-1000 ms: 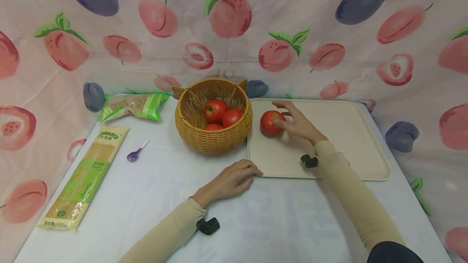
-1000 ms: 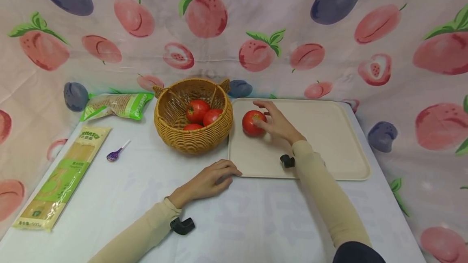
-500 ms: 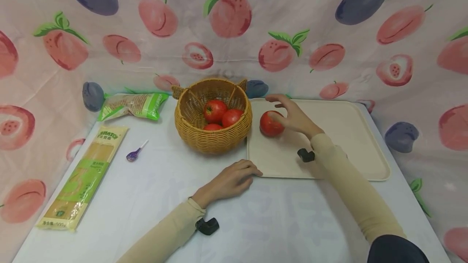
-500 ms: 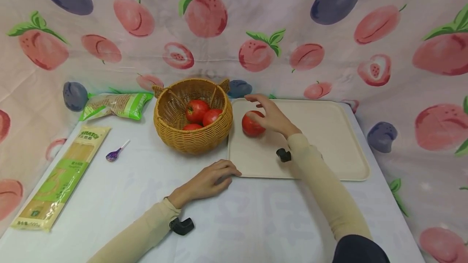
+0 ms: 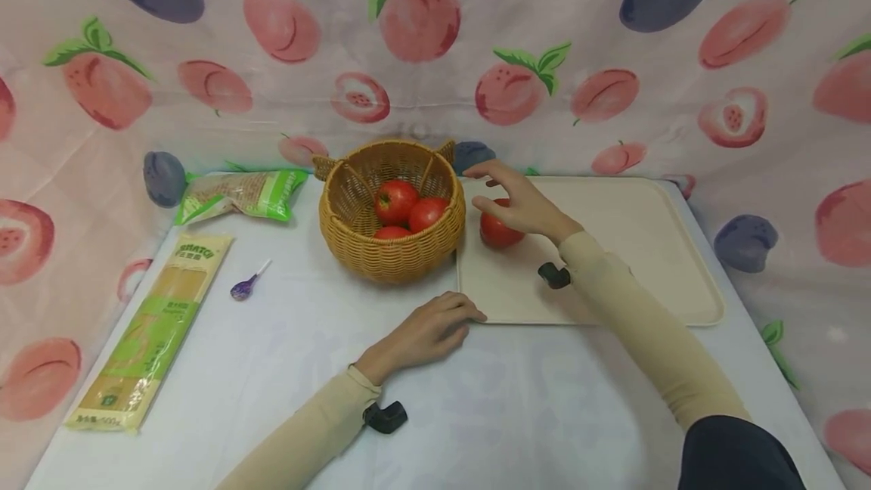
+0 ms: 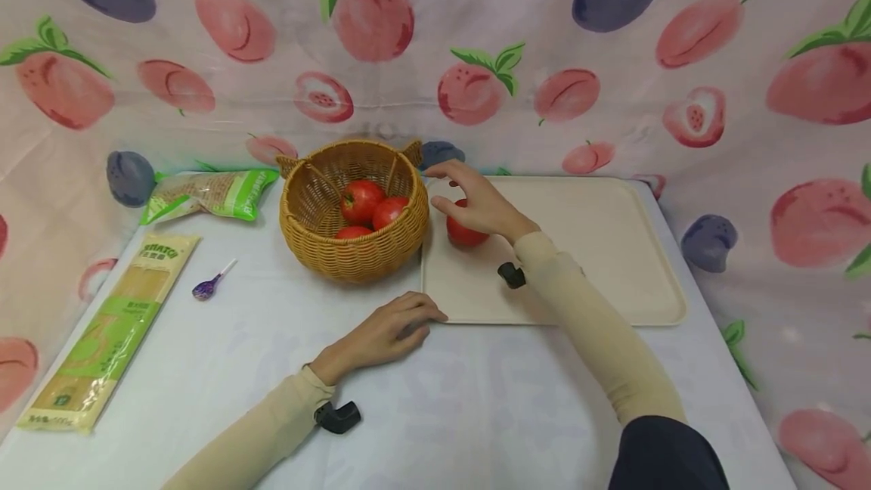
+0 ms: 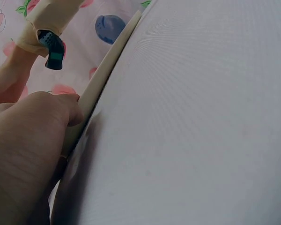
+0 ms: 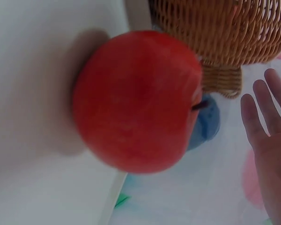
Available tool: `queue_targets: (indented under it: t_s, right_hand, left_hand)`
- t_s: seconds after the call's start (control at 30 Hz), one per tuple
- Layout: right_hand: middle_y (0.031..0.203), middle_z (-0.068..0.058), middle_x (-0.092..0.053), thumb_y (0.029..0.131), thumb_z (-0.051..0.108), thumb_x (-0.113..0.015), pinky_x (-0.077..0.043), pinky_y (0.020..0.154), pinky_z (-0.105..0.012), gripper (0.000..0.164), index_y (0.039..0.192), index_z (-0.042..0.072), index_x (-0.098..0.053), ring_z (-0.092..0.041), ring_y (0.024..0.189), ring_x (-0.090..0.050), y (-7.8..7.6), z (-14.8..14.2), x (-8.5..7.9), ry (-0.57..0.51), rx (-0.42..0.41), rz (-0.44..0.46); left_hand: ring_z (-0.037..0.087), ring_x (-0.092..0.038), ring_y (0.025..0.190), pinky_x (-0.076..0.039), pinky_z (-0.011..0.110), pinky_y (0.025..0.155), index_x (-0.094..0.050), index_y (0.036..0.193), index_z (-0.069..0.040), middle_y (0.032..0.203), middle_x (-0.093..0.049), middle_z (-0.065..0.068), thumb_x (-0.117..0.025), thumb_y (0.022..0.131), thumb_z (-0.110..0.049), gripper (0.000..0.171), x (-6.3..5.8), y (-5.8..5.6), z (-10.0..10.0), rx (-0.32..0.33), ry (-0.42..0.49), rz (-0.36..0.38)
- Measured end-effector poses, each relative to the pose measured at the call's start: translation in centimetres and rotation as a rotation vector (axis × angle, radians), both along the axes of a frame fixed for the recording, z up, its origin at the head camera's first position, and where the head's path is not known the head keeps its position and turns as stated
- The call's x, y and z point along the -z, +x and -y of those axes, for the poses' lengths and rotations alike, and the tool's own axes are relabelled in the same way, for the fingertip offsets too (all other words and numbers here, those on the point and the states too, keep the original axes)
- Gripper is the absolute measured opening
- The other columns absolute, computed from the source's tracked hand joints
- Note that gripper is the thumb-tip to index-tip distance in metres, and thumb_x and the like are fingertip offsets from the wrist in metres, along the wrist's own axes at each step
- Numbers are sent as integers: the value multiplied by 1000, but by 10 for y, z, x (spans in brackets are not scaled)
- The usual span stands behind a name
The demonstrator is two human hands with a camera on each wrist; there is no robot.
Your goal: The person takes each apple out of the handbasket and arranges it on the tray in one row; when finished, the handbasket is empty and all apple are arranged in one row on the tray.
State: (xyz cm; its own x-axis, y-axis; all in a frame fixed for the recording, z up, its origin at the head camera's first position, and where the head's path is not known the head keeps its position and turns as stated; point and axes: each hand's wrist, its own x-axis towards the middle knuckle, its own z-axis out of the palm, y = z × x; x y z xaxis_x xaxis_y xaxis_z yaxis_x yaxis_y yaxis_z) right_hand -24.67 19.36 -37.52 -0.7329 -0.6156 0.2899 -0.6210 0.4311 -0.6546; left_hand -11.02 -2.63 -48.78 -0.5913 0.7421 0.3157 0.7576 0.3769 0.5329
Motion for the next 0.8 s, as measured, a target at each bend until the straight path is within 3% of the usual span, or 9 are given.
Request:
queue_targets:
  t_s: [0.27, 0.57, 0.8]
  right_hand:
    - [129, -5, -52, 93, 22, -59, -42, 100, -45, 39, 130, 9, -51, -22, 122, -46, -7, 13, -2, 13, -52, -61]
    - [125, -3, -51, 96, 21, -54, -37, 103, -44, 29, 122, 8, -57, -19, 120, -45, -11, 16, 1, 30, -48, -141]
    - [123, -3, -50, 97, 24, -52, -36, 105, -44, 25, 116, 11, -62, -20, 120, -45, -10, 20, -3, 51, -19, -133]
  left_hand:
    - [5, -50, 111, -43, 26, 98, -62, 119, -21, 113, -56, -9, -54, 92, -12, 29, -3, -2, 0, 2, 2, -1]
    - [6, -50, 111, -43, 26, 98, -62, 119, -22, 114, -56, -9, -53, 93, -12, 30, -4, -1, 0, -3, -20, 16]
    - [6, -50, 112, -43, 26, 98, -61, 120, -22, 114, -56, -9, -52, 93, -13, 30, -4, 0, 0, -4, -26, 31]
